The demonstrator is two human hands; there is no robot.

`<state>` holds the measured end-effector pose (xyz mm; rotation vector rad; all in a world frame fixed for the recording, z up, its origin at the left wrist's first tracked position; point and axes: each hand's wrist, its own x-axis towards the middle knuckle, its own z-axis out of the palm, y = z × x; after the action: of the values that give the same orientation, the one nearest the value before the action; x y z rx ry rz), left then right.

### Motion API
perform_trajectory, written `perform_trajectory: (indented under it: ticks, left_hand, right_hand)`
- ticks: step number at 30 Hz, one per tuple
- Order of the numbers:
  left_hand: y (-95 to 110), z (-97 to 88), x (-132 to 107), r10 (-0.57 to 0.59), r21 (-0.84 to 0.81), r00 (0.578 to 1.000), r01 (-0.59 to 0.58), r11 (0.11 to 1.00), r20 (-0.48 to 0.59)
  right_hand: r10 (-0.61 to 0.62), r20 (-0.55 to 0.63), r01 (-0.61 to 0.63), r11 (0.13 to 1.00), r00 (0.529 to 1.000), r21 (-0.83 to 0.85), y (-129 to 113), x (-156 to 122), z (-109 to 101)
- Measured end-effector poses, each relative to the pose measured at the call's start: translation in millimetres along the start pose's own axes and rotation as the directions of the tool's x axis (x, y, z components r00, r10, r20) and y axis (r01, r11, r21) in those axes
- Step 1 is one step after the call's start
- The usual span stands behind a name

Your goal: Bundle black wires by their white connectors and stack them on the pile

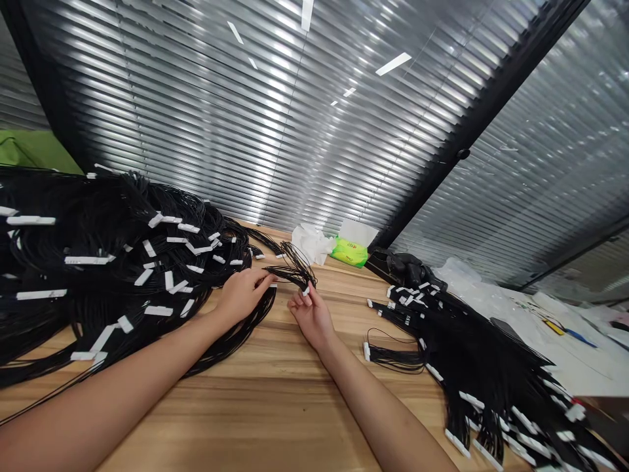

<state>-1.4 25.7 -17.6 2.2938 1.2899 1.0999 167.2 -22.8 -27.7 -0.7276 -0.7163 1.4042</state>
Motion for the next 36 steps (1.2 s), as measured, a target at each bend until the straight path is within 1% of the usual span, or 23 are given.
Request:
perform_trajectory:
  ticks: [2, 3, 5, 7, 8, 9, 10, 12, 14, 16, 19, 21, 23, 25, 28, 30, 32, 34, 35, 36]
  left_hand:
    - [-4, 5.8, 3, -0.058, -0.243, 0.998, 0.061, 0.968, 0.021]
    - [-6, 8.3, 5, -0.097, -0.366, 0.995, 0.102, 0.925, 0.031]
    - [-8, 12.1, 9, -0.19, -0.571, 0.98, 0.189, 0.799, 0.058]
    - [-9, 13.9, 12, -0.263, -0.711, 0.963, 0.23, 0.664, 0.066]
    - [-9, 14.2, 13, -0.278, -0.759, 0.959, 0.22, 0.613, 0.054]
    - [-10, 14.5, 13, -0.283, -0.791, 0.958, 0.198, 0.579, 0.032]
    - [-11, 14.8, 14, -0.29, -0.809, 0.957, 0.17, 0.562, -0.001]
    - [-14, 15.6, 14, -0.327, -0.82, 0.942, 0.127, 0.559, -0.076]
    - [-17, 16.4, 13, -0.371, -0.815, 0.922, 0.13, 0.565, -0.11]
    - [-18, 16.6, 12, -0.361, -0.802, 0.93, 0.161, 0.576, -0.072]
    - [-14, 15.0, 12, -0.287, -0.783, 0.958, 0.196, 0.59, 0.023]
    - [-10, 13.0, 12, -0.249, -0.793, 0.966, 0.21, 0.572, 0.076]
    - [-5, 11.0, 11, -0.197, -0.828, 0.97, 0.224, 0.515, 0.14]
    - [-3, 9.5, 10, -0.157, -0.877, 0.966, 0.255, 0.406, 0.207]
    - [-4, 7.6, 9, -0.176, -0.921, 0.941, 0.323, 0.217, 0.288]
    - [-7, 6.0, 9, -0.188, -0.915, 0.919, 0.375, 0.15, 0.346]
    - [-11, 4.2, 10, -0.184, -0.902, 0.903, 0.414, 0.123, 0.389]
    - [-16, 2.9, 10, -0.174, -0.905, 0.907, 0.407, 0.124, 0.384]
    - [-17, 2.7, 9, -0.161, -0.909, 0.915, 0.393, 0.143, 0.37]
    - [-18, 2.9, 9, -0.147, -0.912, 0.927, 0.367, 0.183, 0.344]
  right_hand:
    - [0.004, 0.009, -0.004, 1.0, 1.0, -0.029, 1, -1, 1]
    - [0.006, 0.016, -0.005, 0.999, 1.0, -0.051, 2, -2, 2]
    - [0.02, 0.047, -0.015, 0.995, 0.999, -0.1, 4, -3, 4]
    - [0.038, 0.092, -0.025, 0.991, 0.995, -0.134, 5, -5, 6]
    - [0.043, 0.112, -0.027, 0.99, 0.993, -0.142, 5, -6, 7]
    - [0.047, 0.129, -0.029, 0.99, 0.991, -0.141, 5, -6, 7]
    - [0.048, 0.141, -0.029, 0.991, 0.989, -0.133, 5, -7, 8]
    - [0.047, 0.151, -0.03, 0.993, 0.987, -0.113, 5, -8, 8]
    - [0.048, 0.152, -0.03, 0.993, 0.987, -0.113, 4, -9, 9]
    - [0.053, 0.155, -0.034, 0.992, 0.986, -0.124, 4, -10, 9]
    - [0.066, 0.159, -0.047, 0.992, 0.985, -0.119, 2, -12, 9]
    - [0.074, 0.149, -0.06, 0.993, 0.986, -0.1, 0, -13, 9]
    - [0.084, 0.142, -0.077, 0.996, 0.986, -0.052, -1, -13, 8]
    - [0.093, 0.159, -0.098, 0.995, 0.983, 0.018, -2, -13, 7]
    - [0.108, 0.217, -0.131, 0.987, 0.97, 0.092, -3, -14, 6]
    - [0.121, 0.237, -0.146, 0.985, 0.964, 0.09, -3, -15, 7]
    - [0.135, 0.242, -0.153, 0.987, 0.961, 0.058, -4, -16, 8]
    - [0.146, 0.258, -0.156, 0.988, 0.955, 0.02, -5, -19, 10]
    - [0.15, 0.274, -0.158, 0.987, 0.95, 0.005, -5, -20, 11]
    - [0.156, 0.292, -0.162, 0.987, 0.943, -0.005, -5, -21, 11]
